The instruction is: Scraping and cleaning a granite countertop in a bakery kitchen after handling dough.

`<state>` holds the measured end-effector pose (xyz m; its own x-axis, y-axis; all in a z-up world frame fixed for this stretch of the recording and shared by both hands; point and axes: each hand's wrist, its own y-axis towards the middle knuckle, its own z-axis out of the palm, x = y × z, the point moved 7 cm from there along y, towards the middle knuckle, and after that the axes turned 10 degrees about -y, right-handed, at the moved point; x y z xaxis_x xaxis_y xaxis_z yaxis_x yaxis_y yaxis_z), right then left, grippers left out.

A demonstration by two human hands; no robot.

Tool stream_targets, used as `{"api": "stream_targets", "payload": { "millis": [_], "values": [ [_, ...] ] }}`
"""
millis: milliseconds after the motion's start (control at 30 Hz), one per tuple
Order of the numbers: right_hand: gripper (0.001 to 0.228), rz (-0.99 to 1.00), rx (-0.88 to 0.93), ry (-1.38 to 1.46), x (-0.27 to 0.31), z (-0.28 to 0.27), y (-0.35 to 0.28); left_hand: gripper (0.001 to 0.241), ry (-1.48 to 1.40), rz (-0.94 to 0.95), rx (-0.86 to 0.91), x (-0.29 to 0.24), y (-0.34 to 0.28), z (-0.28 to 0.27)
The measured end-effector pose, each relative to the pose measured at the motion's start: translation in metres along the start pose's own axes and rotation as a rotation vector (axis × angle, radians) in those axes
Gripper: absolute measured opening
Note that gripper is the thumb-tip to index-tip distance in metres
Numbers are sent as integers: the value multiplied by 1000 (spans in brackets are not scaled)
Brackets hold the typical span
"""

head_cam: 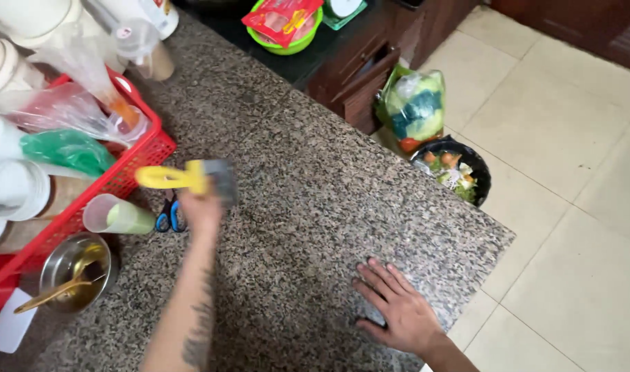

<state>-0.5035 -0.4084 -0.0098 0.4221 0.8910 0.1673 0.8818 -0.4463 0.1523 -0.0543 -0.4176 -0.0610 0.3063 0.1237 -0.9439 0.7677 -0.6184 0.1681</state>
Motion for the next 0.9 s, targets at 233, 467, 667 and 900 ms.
{"api": "stream_targets", "payload": {
  "millis": [233,467,667,900],
  "values": [
    [73,1,14,-15,0,-1,-1,23,245,-42,-10,-7,-13,57],
    [61,-75,23,-137,-1,44,-23,18,393,273,629,-162,-282,340],
    [75,-111,-58,150,-11,0,-16,17,69,-31,1034,-190,-334,364],
    [75,35,-10,68,-26,-10,0,25,-89,-248,54,-20,-27,89]
  ]
}}
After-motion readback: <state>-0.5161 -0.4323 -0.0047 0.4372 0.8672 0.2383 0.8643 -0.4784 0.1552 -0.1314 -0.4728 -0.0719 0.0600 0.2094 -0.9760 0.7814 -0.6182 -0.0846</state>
